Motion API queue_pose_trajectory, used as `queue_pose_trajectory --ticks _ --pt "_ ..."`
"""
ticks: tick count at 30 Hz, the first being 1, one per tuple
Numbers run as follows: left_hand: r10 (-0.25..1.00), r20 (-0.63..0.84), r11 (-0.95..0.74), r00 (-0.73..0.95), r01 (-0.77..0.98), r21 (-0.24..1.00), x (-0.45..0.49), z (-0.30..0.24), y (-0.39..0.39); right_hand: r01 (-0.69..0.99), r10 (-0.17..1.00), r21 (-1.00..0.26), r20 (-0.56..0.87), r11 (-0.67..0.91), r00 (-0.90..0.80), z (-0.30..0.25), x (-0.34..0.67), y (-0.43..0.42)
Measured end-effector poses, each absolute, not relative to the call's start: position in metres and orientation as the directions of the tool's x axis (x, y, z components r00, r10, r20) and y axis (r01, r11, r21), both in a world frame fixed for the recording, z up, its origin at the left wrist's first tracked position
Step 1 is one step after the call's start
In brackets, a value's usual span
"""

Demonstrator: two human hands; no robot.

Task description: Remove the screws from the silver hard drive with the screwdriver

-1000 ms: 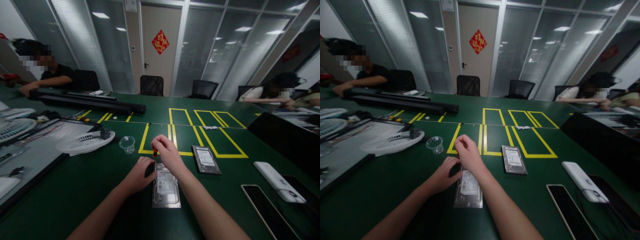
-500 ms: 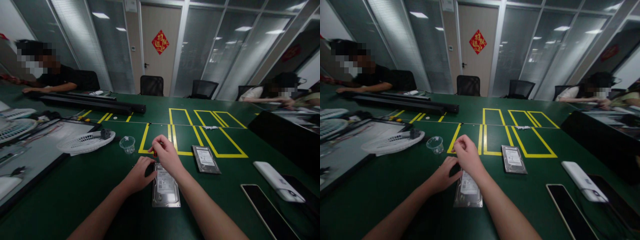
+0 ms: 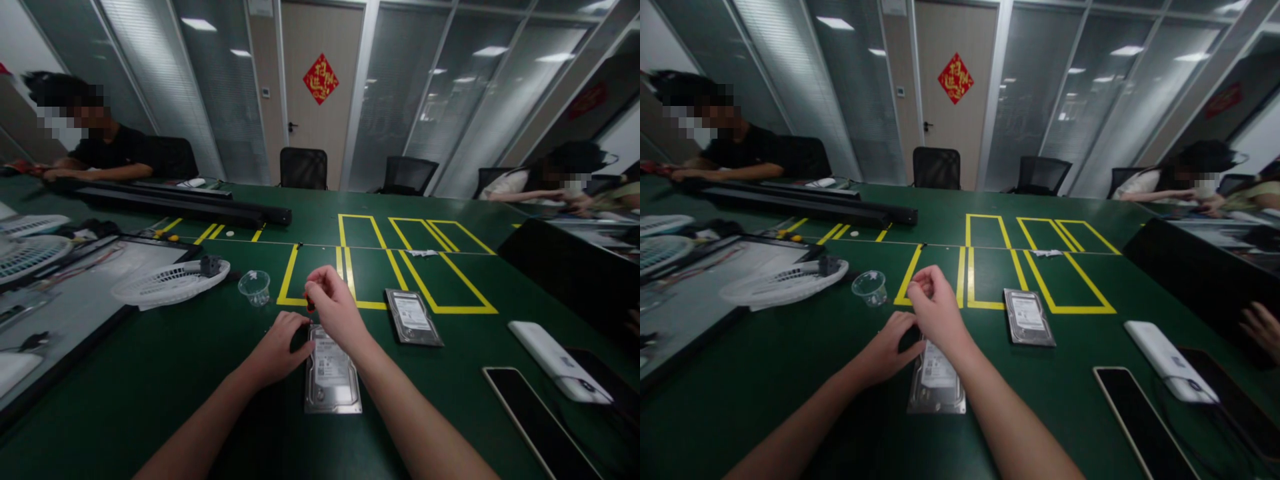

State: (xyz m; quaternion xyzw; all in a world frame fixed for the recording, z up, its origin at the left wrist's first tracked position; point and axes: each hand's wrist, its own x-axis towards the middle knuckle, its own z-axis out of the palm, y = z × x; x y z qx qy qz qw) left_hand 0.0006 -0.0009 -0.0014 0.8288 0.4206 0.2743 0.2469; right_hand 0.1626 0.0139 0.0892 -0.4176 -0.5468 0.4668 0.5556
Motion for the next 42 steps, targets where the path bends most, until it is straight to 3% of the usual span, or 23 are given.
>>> queue_pose_trajectory --ticks 10,17,42 --pt "0.830 0.277 -0.537 0.483 0.561 0.630 0.0006 -0.0049 -0.0008 -0.116 0.973 -0.978 0.188 0.173 -0.132 0.0962 0.1639 0.0106" --pt "0.828 0.275 -0.538 0.490 0.552 0.637 -0.0010 -0.0059 -0.0010 -0.168 0.984 -0.973 0.170 0.159 -0.051 0.0929 0.1621 0.0126" --pt "0.820 0.301 -0.555 0.486 0.549 0.625 0.0000 -0.0097 0.0003 -0.157 0.979 -0.974 0.181 0.165 -0.092 0.0971 0.1631 0.0103"
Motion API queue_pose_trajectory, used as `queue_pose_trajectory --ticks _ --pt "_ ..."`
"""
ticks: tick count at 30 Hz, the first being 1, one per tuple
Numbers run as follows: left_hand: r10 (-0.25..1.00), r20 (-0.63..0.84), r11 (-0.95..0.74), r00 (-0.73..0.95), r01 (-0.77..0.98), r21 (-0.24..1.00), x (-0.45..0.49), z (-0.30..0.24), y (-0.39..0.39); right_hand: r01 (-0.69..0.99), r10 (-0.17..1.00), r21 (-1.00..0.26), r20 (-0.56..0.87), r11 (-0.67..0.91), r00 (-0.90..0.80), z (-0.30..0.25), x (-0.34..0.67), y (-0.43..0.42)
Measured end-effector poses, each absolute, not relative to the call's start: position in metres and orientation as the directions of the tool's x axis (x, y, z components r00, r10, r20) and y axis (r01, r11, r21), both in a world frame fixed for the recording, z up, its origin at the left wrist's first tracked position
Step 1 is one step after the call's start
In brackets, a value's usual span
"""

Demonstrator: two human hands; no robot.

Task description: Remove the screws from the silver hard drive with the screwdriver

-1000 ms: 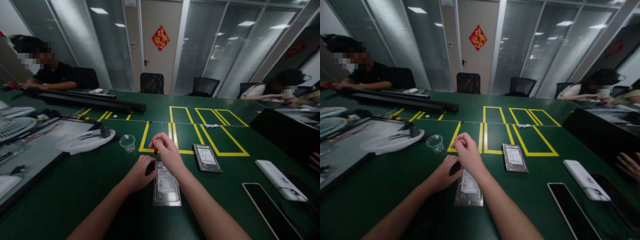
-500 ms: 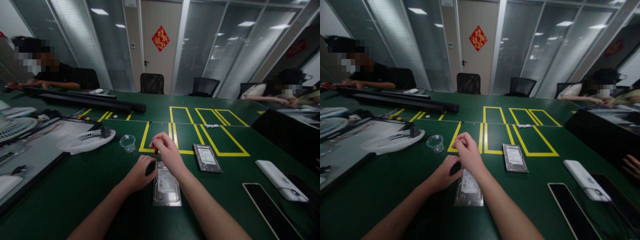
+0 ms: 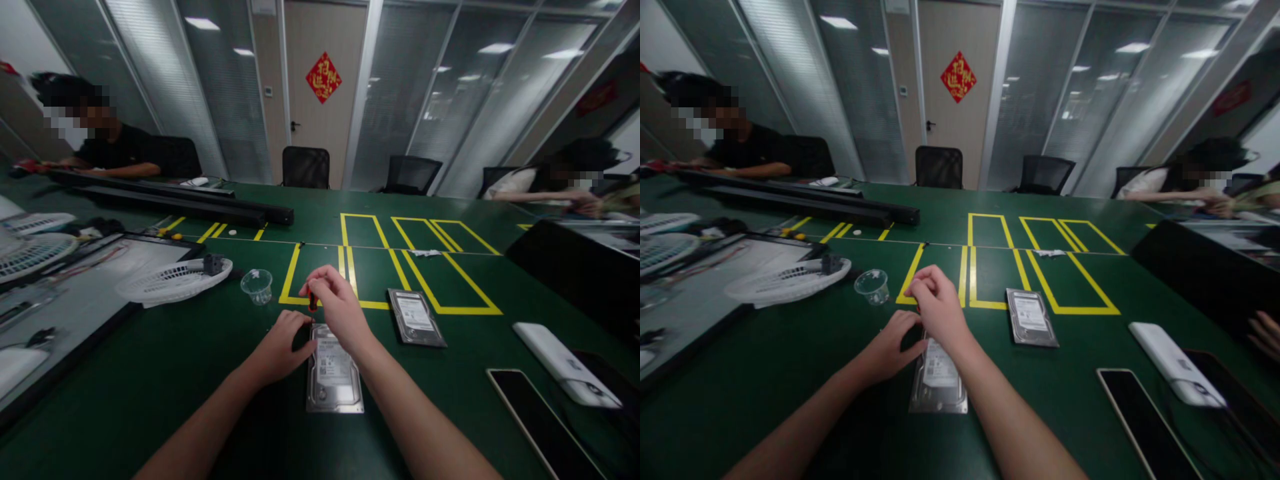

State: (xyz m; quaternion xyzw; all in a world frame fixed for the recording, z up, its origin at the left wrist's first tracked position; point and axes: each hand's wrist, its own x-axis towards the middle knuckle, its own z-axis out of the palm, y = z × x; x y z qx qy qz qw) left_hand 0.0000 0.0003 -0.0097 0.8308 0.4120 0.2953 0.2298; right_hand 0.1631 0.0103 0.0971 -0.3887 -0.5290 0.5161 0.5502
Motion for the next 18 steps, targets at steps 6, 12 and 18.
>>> queue_pose_trajectory --ticks 6,12,18 --pt "0.828 0.289 -0.543 0.481 0.558 0.628 -0.0007 -0.0087 0.0004 -0.158 0.985 -0.975 0.166 0.158 -0.037 0.0951 0.1636 0.0109" --pt "0.831 0.280 -0.536 0.481 0.552 0.639 0.0000 -0.0058 -0.0004 -0.168 0.984 -0.972 0.173 0.163 -0.048 0.0945 0.1643 0.0109" --pt "0.828 0.285 -0.541 0.484 0.551 0.636 -0.0001 -0.0080 -0.0001 -0.158 0.977 -0.970 0.199 0.186 -0.073 0.0937 0.1639 0.0110"
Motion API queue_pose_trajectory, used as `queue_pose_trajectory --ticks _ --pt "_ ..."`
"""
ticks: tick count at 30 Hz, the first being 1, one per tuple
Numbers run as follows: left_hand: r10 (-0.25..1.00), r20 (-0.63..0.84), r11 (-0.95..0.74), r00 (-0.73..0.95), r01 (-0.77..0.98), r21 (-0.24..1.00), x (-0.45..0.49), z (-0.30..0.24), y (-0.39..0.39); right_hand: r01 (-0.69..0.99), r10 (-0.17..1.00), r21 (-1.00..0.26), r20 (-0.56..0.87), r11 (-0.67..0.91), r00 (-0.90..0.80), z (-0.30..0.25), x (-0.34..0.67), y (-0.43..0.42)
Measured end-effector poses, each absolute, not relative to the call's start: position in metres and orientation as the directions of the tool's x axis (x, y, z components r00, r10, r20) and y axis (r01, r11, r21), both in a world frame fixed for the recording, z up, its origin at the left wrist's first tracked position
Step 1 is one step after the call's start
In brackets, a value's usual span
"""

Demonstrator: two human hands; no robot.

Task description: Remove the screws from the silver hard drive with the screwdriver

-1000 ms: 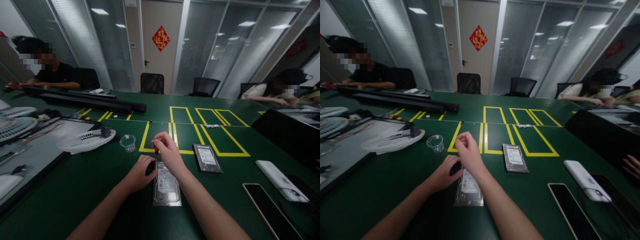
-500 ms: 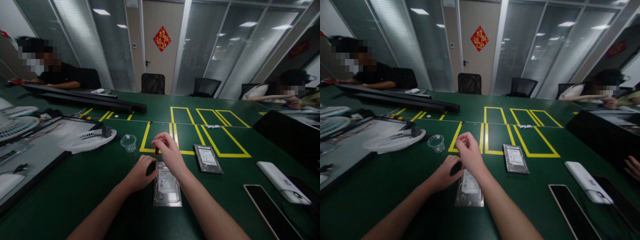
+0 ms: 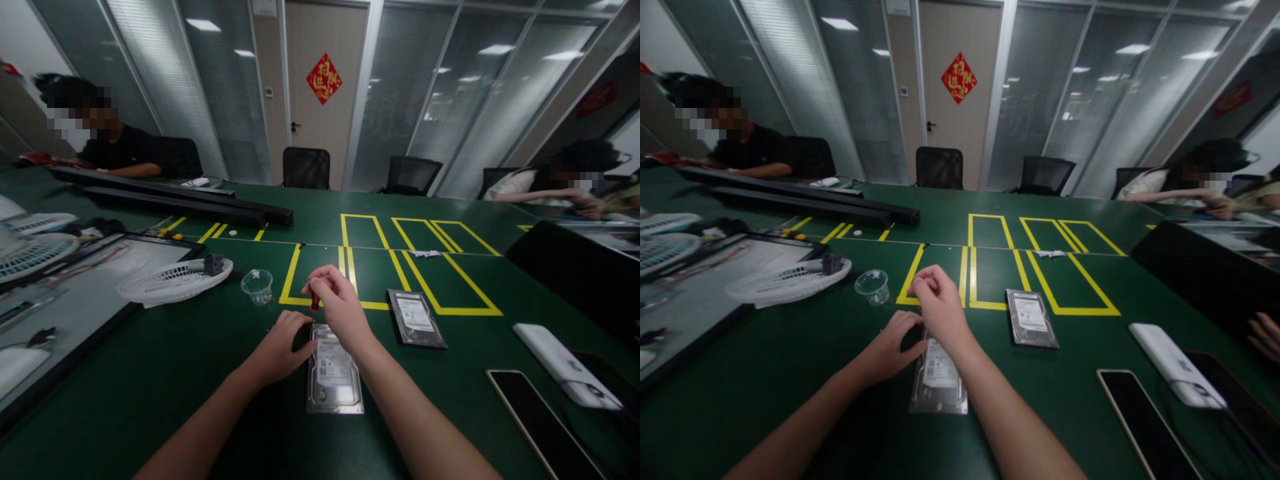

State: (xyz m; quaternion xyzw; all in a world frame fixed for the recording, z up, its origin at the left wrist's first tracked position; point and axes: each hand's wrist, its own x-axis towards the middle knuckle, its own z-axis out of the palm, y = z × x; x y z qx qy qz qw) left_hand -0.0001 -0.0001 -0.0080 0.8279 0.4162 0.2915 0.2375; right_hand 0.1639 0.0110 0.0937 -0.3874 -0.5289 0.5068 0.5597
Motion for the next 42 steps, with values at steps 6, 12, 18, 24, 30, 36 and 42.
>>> queue_pose_trajectory --ticks 6,12,18,24,30,36,42 --pt "0.831 0.281 -0.536 0.481 0.555 0.636 0.0004 -0.0046 -0.0010 -0.131 0.987 -0.979 0.162 0.159 -0.010 0.0942 0.1627 0.0121" --pt "0.830 0.288 -0.540 0.479 0.557 0.631 0.0007 -0.0066 -0.0002 -0.150 0.984 -0.976 0.170 0.161 -0.055 0.0919 0.1637 0.0124" --pt "0.819 0.308 -0.558 0.484 0.545 0.626 -0.0005 -0.0094 0.0001 -0.168 0.982 -0.972 0.177 0.164 -0.068 0.0940 0.1631 0.0107" --pt "0.825 0.285 -0.545 0.488 0.555 0.628 -0.0002 -0.0053 -0.0008 -0.159 0.986 -0.974 0.164 0.158 -0.022 0.0932 0.1631 0.0123" --pt "0.828 0.293 -0.542 0.478 0.554 0.632 0.0002 -0.0062 -0.0003 -0.169 0.984 -0.975 0.161 0.146 -0.076 0.0964 0.1638 0.0100" --pt "0.827 0.285 -0.542 0.485 0.552 0.633 -0.0008 -0.0062 -0.0006 -0.156 0.987 -0.977 0.153 0.146 -0.039 0.0982 0.1642 0.0097" --pt "0.825 0.297 -0.547 0.481 0.543 0.638 -0.0007 -0.0062 -0.0003 -0.158 0.989 -0.978 0.141 0.134 -0.036 0.0964 0.1649 0.0109"
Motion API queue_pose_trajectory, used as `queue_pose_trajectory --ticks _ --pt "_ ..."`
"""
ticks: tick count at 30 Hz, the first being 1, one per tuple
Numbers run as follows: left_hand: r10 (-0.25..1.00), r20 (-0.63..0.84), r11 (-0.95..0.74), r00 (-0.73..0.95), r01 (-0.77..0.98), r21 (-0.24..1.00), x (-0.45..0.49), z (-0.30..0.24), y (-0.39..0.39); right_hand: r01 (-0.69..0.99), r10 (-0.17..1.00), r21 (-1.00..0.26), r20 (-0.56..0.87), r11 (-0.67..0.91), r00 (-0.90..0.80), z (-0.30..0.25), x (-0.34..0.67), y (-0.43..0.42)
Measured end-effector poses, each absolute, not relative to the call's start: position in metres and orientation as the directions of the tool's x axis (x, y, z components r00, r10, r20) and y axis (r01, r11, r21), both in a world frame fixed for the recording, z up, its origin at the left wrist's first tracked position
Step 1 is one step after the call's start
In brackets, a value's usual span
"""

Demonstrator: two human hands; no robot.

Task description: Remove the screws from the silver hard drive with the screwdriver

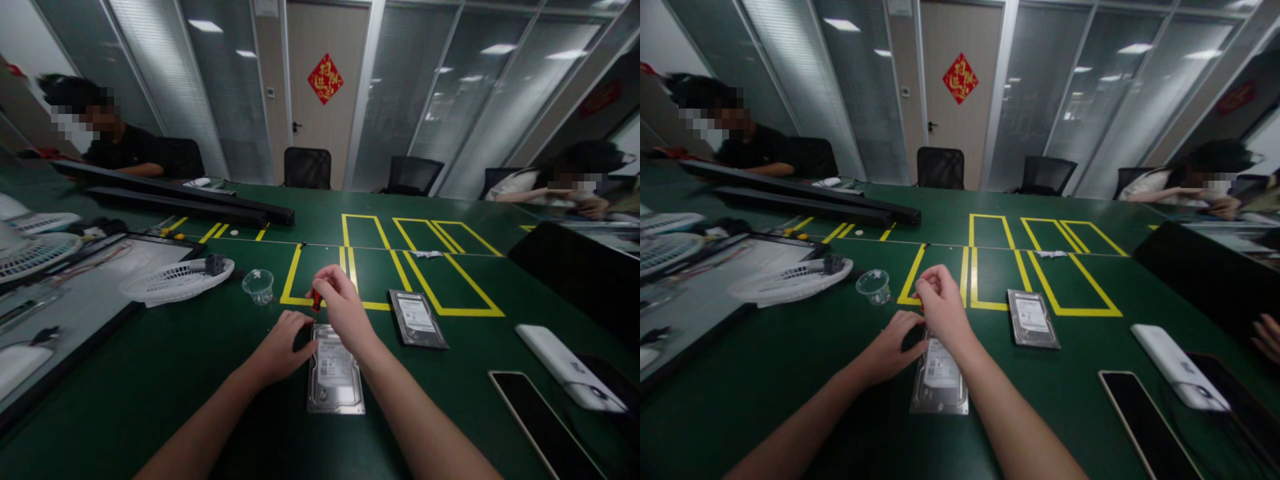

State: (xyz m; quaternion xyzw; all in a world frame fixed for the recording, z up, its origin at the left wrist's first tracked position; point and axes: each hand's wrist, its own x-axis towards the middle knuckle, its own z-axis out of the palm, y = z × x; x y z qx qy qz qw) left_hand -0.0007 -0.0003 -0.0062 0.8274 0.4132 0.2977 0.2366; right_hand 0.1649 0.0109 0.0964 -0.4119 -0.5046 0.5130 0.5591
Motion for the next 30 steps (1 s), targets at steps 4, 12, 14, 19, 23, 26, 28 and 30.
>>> queue_pose_trajectory --ticks 4,12,14,19,23,26,28,30 --pt "0.825 0.306 -0.549 0.475 0.544 0.635 -0.0007 -0.0078 -0.0002 -0.160 0.984 -0.975 0.169 0.157 -0.063 0.0967 0.1651 0.0102" --pt "0.829 0.278 -0.537 0.485 0.553 0.637 -0.0006 -0.0058 -0.0005 -0.172 0.989 -0.975 0.146 0.141 -0.022 0.0953 0.1636 0.0112" --pt "0.832 0.272 -0.531 0.483 0.555 0.640 -0.0001 -0.0036 -0.0010 -0.179 0.990 -0.975 0.138 0.131 -0.025 0.0954 0.1637 0.0109" --pt "0.831 0.267 -0.531 0.488 0.551 0.644 0.0006 -0.0015 -0.0022 -0.180 0.986 -0.974 0.153 0.139 -0.067 0.0977 0.1644 0.0094" --pt "0.829 0.276 -0.536 0.486 0.549 0.641 0.0000 -0.0052 -0.0021 -0.171 0.984 -0.975 0.159 0.143 -0.085 0.0989 0.1648 0.0088" --pt "0.825 0.278 -0.542 0.492 0.550 0.635 -0.0006 -0.0076 -0.0011 -0.168 0.986 -0.976 0.153 0.141 -0.063 0.0987 0.1648 0.0090" --pt "0.824 0.280 -0.545 0.494 0.552 0.631 -0.0009 -0.0084 -0.0004 -0.170 0.988 -0.975 0.149 0.140 -0.043 0.0982 0.1645 0.0094" --pt "0.824 0.278 -0.545 0.494 0.554 0.629 -0.0013 -0.0088 0.0001 -0.176 0.990 -0.976 0.139 0.132 -0.030 0.0975 0.1641 0.0100"
